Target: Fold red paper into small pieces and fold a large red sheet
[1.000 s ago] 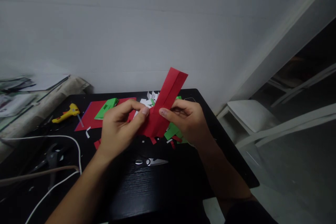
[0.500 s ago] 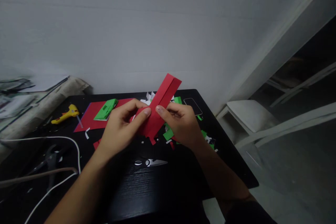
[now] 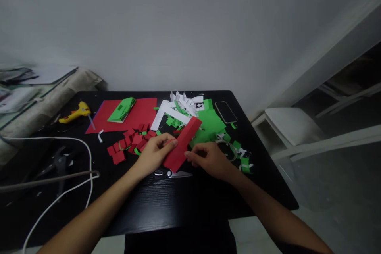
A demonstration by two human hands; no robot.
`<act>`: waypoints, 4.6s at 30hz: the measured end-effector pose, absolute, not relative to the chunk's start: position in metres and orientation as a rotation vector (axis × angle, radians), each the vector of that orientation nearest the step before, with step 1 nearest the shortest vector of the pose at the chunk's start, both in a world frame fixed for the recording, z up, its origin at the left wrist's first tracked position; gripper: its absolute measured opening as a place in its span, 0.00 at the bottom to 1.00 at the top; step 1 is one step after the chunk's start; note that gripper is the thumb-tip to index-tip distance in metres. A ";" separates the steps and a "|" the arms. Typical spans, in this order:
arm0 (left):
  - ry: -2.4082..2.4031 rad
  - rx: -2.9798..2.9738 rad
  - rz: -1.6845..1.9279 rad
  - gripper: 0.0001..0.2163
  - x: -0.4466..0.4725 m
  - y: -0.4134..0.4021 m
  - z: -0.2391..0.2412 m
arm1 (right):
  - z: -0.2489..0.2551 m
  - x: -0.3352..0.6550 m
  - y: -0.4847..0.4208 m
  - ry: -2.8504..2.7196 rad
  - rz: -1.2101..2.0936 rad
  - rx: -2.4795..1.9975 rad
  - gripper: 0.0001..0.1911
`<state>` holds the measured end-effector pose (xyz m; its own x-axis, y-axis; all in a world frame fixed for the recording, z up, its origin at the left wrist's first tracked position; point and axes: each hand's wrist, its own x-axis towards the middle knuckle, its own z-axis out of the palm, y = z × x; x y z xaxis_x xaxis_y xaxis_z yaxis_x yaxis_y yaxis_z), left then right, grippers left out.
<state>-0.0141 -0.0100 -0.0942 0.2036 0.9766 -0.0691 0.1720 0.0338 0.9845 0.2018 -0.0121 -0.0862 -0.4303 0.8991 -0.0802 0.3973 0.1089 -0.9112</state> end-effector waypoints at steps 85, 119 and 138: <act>1.175 1.586 0.591 0.11 -0.028 -0.014 -0.142 | -0.164 0.204 -0.012 -2.320 0.289 -0.768 0.10; 1.325 1.854 0.638 0.10 -0.018 -0.024 -0.143 | -0.153 0.199 -0.017 -2.341 0.126 -0.982 0.06; 1.130 1.239 0.958 0.08 -0.009 -0.023 -0.138 | -0.146 0.188 -0.022 -1.369 1.458 -1.046 0.08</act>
<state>-0.0086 -0.0229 -0.1379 0.2040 0.9719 -0.1173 0.0437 0.1107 0.9929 0.1876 -0.0224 -0.1456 -0.2826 0.9590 -0.0202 -0.0406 -0.0330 -0.9986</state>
